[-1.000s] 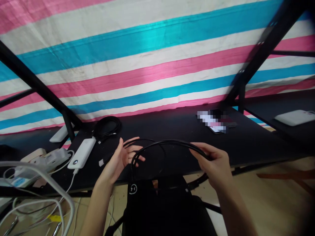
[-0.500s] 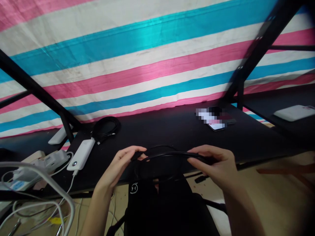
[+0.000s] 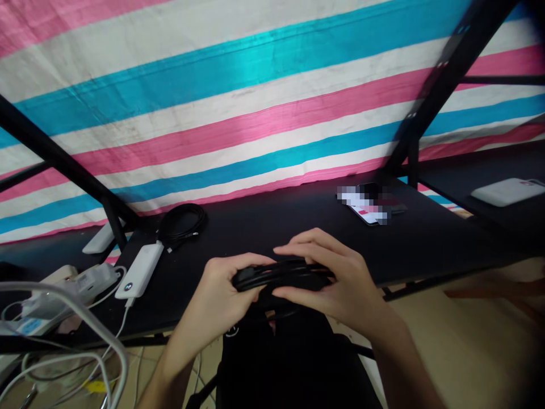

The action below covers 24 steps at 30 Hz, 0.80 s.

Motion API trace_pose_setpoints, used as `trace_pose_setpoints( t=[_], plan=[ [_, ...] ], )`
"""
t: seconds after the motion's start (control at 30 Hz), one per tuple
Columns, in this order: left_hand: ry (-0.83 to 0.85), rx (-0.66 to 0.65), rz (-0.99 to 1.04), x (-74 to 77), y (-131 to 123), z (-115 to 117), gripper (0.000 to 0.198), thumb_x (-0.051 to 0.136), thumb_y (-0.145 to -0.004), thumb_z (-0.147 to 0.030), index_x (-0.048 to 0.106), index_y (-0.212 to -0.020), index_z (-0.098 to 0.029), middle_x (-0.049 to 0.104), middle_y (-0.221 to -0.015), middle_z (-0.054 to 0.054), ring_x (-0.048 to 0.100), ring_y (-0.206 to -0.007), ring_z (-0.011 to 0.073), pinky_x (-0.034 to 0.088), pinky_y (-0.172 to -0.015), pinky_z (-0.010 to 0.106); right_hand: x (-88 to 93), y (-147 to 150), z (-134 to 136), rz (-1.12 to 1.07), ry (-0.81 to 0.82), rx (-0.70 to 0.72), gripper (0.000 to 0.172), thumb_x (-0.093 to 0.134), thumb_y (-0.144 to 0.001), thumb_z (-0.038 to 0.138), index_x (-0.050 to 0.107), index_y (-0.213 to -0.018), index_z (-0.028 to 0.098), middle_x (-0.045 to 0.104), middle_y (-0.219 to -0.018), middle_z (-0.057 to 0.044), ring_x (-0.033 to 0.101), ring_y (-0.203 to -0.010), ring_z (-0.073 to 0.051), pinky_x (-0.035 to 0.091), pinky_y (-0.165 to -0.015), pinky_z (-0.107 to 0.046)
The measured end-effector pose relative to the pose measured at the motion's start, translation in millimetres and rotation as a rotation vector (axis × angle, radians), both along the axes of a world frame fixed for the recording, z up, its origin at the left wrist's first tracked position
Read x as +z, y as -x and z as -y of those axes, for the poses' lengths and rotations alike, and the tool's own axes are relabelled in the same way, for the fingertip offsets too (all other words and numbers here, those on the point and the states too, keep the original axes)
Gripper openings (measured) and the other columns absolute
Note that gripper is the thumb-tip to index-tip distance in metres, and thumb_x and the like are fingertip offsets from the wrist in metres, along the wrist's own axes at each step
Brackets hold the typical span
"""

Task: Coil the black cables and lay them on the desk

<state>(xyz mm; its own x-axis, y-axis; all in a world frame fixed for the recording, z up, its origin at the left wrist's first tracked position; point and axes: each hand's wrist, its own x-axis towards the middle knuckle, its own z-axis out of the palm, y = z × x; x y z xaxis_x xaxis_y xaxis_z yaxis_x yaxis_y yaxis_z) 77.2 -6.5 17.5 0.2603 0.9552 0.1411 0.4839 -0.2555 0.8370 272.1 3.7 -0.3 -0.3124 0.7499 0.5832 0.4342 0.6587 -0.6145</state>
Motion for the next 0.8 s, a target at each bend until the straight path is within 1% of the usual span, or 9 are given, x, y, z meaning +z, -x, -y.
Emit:
trace_pose_setpoints(
  t=[0.07,0.13,0.23,0.37,0.47,0.57,0.63,0.73,0.8],
  plan=[
    [0.002,0.061,0.095,2.8,4,1,0.029,0.06,-0.069,-0.008,0.076,-0.089,-0.023,0.068,-0.06,-0.001,0.057,-0.047,0.0132,0.043,-0.043,0.021,-6.8,-3,-6,0.053,0.0,-0.07,0.02,0.072,-0.074,0.029,0.069,-0.093,0.023,0.065,-0.091,-0.003,0.058,-0.083,-0.018,0.048,-0.072,-0.029],
    [-0.01,0.127,0.159,3.3,7,2,0.021,0.064,-0.07,-0.012,0.075,-0.085,-0.021,0.063,-0.053,-0.002,0.052,-0.041,0.0112,0.038,-0.038,0.02,-14.7,-7,-11,0.0,0.043,-0.118,0.005,0.066,-0.077,0.022,0.063,-0.073,0.02,0.063,-0.077,-0.002,0.056,-0.075,-0.017,0.045,-0.067,-0.029],
    [-0.034,0.203,0.225,-3.8,12,-2,0.013,0.068,-0.072,-0.021,0.075,-0.083,-0.019,0.06,-0.051,-0.001,0.051,-0.042,0.0108,0.036,-0.038,0.02,-24.6,-16,-15,-0.164,0.239,-0.086,0.022,0.06,-0.079,0.023,0.054,-0.059,0.018,0.056,-0.061,0.0,0.051,-0.059,-0.013,0.038,-0.054,-0.024],
    [-0.021,0.201,0.28,-27.5,19,-16,0.015,0.068,-0.073,-0.028,0.072,-0.081,-0.016,0.062,-0.053,0.0,0.051,-0.043,0.0109,0.04,-0.042,0.022,-34.1,-27,-14,-0.232,0.605,0.056,0.038,0.058,-0.085,0.035,0.05,-0.052,0.017,0.051,-0.047,0.002,0.047,-0.046,-0.009,0.033,-0.046,-0.022],
    [0.012,0.125,0.121,-46.5,25,-24,0.02,0.064,-0.078,-0.034,0.068,-0.071,-0.015,0.063,-0.056,0.003,0.055,-0.05,0.0134,0.045,-0.051,0.025,-39.3,-32,-12,-0.315,0.817,0.122,0.038,0.058,-0.085,0.042,0.046,-0.058,0.018,0.033,-0.041,0.009,0.029,-0.035,-0.005,0.021,-0.038,-0.02],
    [-0.06,0.029,-0.174,-53.7,27,-21,0.023,0.064,-0.078,-0.036,0.064,-0.066,-0.017,0.068,-0.077,0.006,0.063,-0.076,0.0198,0.047,-0.077,0.033,-40.6,-33,-13,-0.342,0.819,0.168,0.036,0.061,-0.083,0.041,0.046,-0.059,0.017,0.029,-0.049,0.008,0.026,-0.042,-0.005,0.02,-0.04,-0.019],
    [-0.116,0.001,-0.26,-48.4,25,-15,0.018,0.064,-0.078,-0.035,0.065,-0.072,-0.018,0.069,-0.091,0.007,0.062,-0.09,0.0221,0.044,-0.088,0.036,-38.9,-32,-13,-0.32,0.75,0.142,0.038,0.064,-0.079,0.038,0.044,-0.056,0.016,0.03,-0.053,0.006,0.028,-0.047,-0.006,0.021,-0.043,-0.02],
    [-0.063,-0.011,-0.189,-29.1,16,-5,0.016,0.062,-0.08,-0.034,0.065,-0.081,-0.018,0.068,-0.09,0.005,0.062,-0.088,0.0198,0.045,-0.085,0.032,-33.1,-29,-13,-0.301,0.63,0.07,0.035,0.063,-0.079,0.033,0.043,-0.056,0.016,0.031,-0.056,0.005,0.03,-0.052,-0.007,0.022,-0.046,-0.021],
    [0.095,-0.064,-0.118,-14.9,10,-2,0.018,0.061,-0.08,-0.036,0.063,-0.079,-0.017,0.066,-0.077,0.003,0.062,-0.076,0.0169,0.047,-0.075,0.028,-27.4,-24,-10,-0.251,0.571,0.076,0.03,0.058,-0.081,0.027,0.043,-0.057,0.016,0.033,-0.058,0.005,0.031,-0.054,-0.008,0.023,-0.047,-0.021]
  ],
)
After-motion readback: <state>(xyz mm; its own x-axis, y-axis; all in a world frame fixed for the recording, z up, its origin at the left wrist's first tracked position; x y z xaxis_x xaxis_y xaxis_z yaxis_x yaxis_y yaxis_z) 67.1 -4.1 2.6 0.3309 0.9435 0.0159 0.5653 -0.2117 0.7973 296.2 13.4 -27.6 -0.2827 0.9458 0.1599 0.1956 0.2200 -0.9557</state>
